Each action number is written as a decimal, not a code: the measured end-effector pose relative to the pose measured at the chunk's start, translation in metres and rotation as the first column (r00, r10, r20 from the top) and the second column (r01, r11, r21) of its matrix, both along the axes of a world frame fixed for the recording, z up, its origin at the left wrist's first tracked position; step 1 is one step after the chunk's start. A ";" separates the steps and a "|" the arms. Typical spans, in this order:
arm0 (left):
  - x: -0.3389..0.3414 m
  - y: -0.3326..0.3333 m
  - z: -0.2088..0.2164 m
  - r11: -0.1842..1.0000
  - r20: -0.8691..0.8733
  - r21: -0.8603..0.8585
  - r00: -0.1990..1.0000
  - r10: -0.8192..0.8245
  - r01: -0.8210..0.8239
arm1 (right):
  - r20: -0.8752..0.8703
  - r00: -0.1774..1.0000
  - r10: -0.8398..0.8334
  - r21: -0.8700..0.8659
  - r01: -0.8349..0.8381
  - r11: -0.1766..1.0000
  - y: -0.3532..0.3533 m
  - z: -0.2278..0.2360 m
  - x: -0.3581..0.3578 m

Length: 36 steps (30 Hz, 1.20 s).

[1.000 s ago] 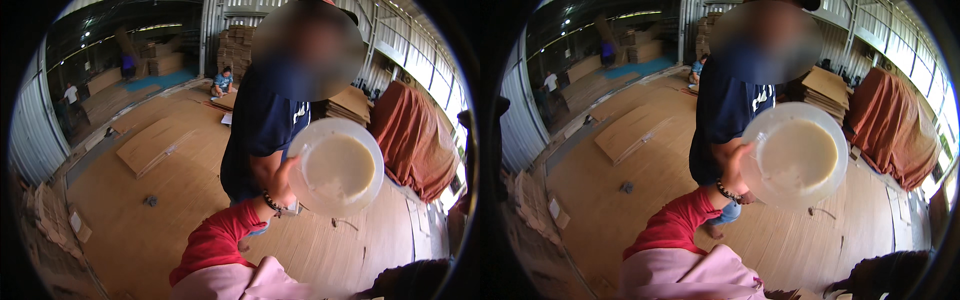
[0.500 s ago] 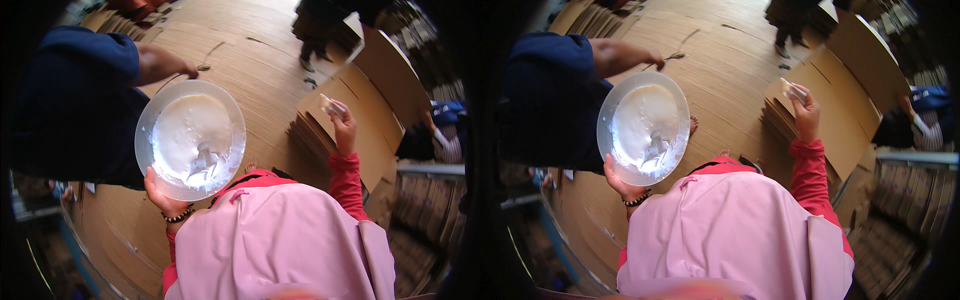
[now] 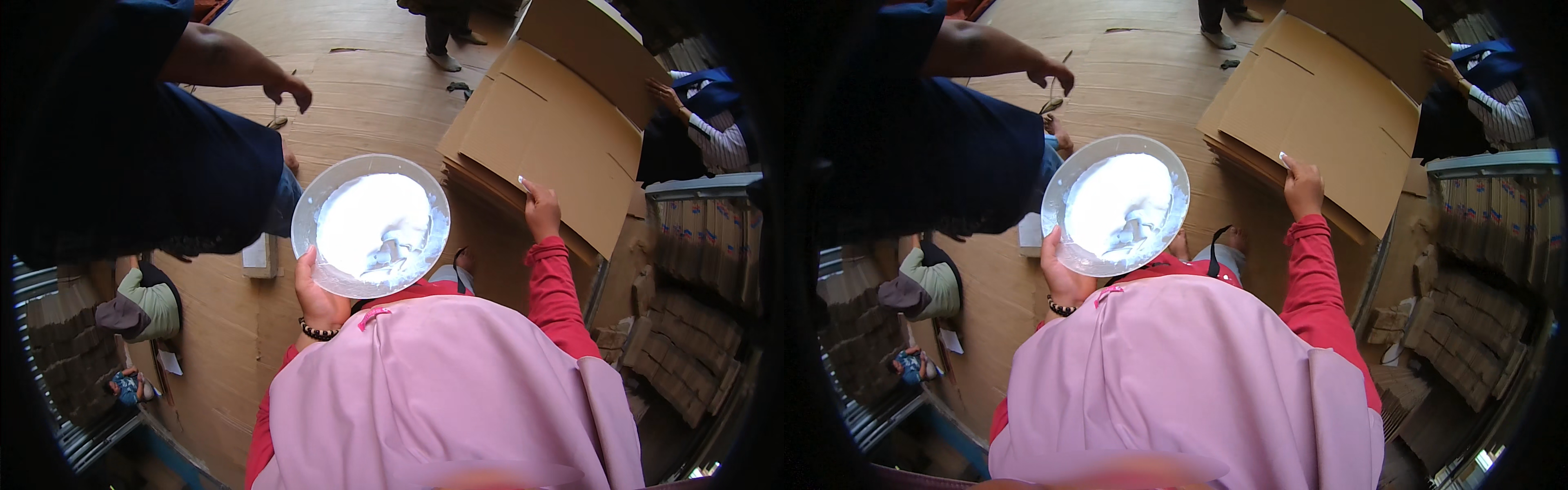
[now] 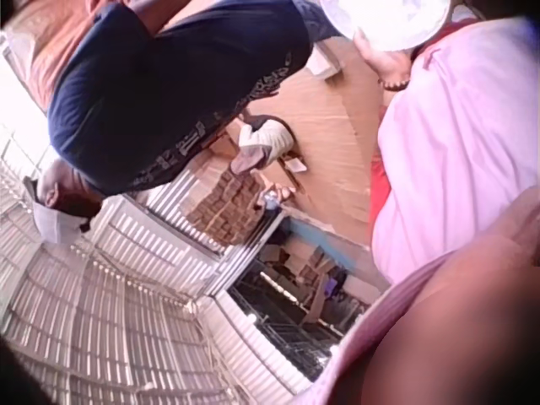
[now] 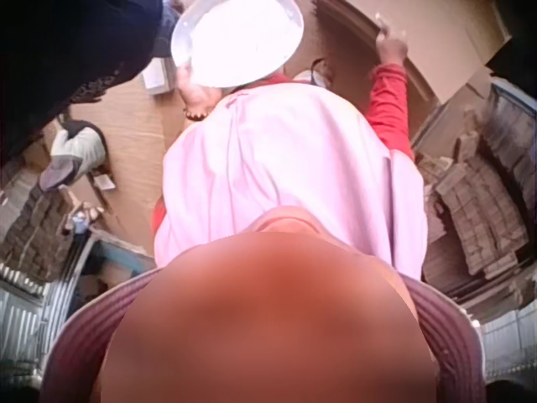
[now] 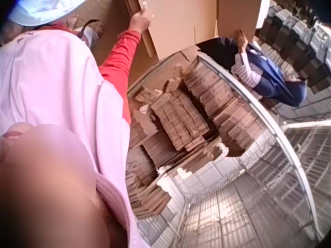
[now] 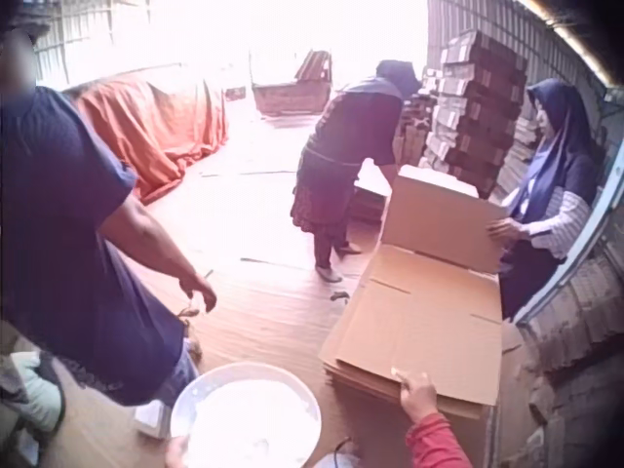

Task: The person holds a bowl of white adhesive and uses a small applicator to spread glue along the edges of stacked cardboard sheets. They repeatedly dip the applicator into the bowl and apply the substance to the cardboard seams while other workers handle the sheets nearby.

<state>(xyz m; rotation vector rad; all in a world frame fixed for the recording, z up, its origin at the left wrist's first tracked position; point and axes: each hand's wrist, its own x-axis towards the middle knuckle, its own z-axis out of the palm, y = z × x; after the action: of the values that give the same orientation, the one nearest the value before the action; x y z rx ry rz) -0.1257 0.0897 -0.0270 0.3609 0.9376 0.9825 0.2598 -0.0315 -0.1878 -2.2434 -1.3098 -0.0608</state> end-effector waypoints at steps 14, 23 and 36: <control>-0.001 0.004 0.019 0.997 -0.063 -0.003 0.995 -0.079 0.079 | 0.141 0.984 0.108 -0.137 -0.088 0.987 -0.015 0.002 -0.036; -0.005 0.004 0.024 0.993 -0.038 0.004 0.993 -0.114 0.115 | 0.200 0.980 -0.008 -0.178 0.044 0.983 -0.060 0.011 -0.027; -0.011 0.011 0.030 0.980 -0.039 0.000 0.979 -0.200 0.200 | 0.164 0.955 -0.248 -0.142 0.272 0.952 -0.125 0.017 -0.015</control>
<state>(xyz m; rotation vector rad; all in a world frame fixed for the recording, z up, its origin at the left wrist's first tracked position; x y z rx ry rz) -0.1372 0.1002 0.0033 0.4695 0.9155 0.7951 0.2453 -0.1561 -0.1709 -2.5847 -1.1150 -0.2227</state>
